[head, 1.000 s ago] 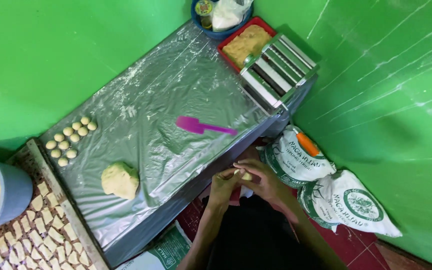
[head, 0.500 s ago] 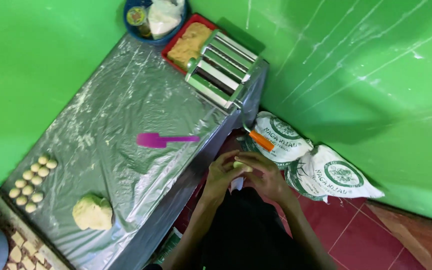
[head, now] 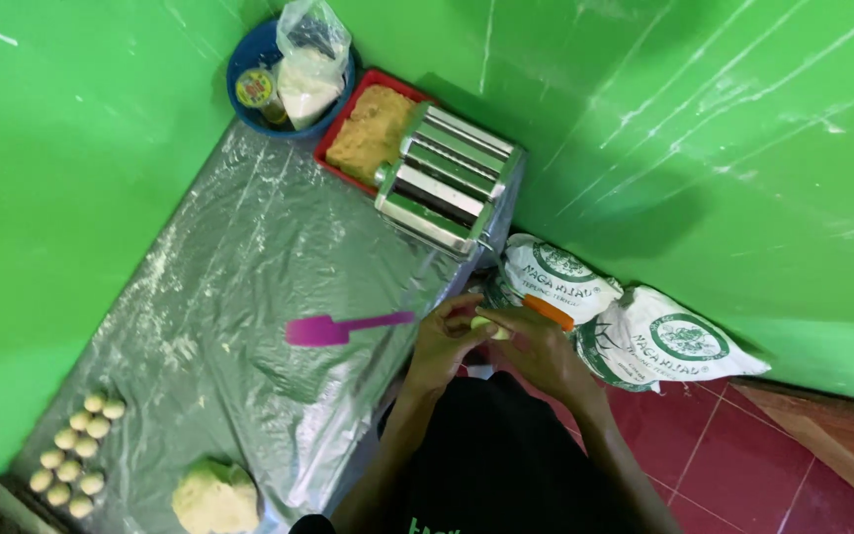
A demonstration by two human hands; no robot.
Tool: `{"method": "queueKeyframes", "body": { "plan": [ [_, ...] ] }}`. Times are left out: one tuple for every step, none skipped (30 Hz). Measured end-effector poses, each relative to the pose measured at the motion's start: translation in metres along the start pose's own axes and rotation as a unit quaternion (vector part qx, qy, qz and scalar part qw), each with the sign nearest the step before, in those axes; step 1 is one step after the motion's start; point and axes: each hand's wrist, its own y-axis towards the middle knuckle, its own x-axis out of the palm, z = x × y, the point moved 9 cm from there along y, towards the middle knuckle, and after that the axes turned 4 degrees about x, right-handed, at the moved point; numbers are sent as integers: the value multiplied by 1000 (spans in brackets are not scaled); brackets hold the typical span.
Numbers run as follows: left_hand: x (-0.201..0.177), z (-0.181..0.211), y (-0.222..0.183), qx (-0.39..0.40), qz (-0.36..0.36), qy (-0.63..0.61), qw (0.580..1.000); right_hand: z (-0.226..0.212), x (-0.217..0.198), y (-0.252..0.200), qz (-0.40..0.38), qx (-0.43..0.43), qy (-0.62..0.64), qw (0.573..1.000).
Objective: Preparing small pieces of dough and placing them on a tray for drying, and using a manual dough roller.
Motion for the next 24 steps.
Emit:
{"method": "queueKeyframes", "body": {
  "plan": [
    [1,9,4,1,-4,2,1000,-9,1,13,4,-1,-1,1000],
    [-1,18,5,1,9,-5,1000,-19,5,24,-3,-1,0,1000],
    [-3,25,7,2,22,-11,1000,-28,8,34,-10,-1,0,1000],
    [-12,22,13,-8,17,-7,1000,-30,12,38,-2,8,1,1000],
    [-20,18,19,-13,13,0,1000,-31,16,41,4,21,-1,1000],
    [-22,14,30,-15,2,5,1000,-31,14,46,16,32,-7,999],
    [-22,20,32,-22,-10,9,1000,-27,16,48,29,39,-10,999],
    [-21,27,34,-21,-10,9,1000,-21,15,48,50,61,-20,997],
    [-20,34,36,-21,-10,9,1000,-14,14,47,70,83,-30,994],
    [-18,38,39,-27,-25,12,999,-12,14,48,84,89,-34,992],
    [-17,43,43,-26,-30,24,999,-8,14,47,96,106,-35,989],
    [-17,49,46,-24,-32,36,999,-5,15,48,104,122,-34,987],
    [-14,47,49,-28,-43,38,998,-4,15,49,115,126,-37,985],
    [-14,48,54,-16,-42,49,998,0,16,51,115,146,-28,982],
    [-15,49,58,-5,-40,61,997,4,18,54,116,166,-17,979],
    [-14,43,63,-8,-45,60,997,9,15,54,120,169,-19,978],
    [-16,41,69,8,-38,78,996,14,14,55,116,174,-31,977],
    [-19,40,74,27,-25,94,995,18,14,58,105,175,-42,978],
    [-18,38,78,27,-24,92,995,15,9,60,103,175,-43,978],
    [-21,38,82,24,-14,87,996,9,5,67,103,160,-52,980],
    [-23,37,86,21,-5,82,996,3,1,73,103,145,-60,982],
    [-25,38,90,27,4,79,997,1,1,84,94,138,-59,984],
    [-26,39,94,38,10,44,998,-3,0,94,89,125,-63,986],
    [-28,38,95,47,16,11,999,-6,-1,102,83,115,-65,988]
  ]
}}
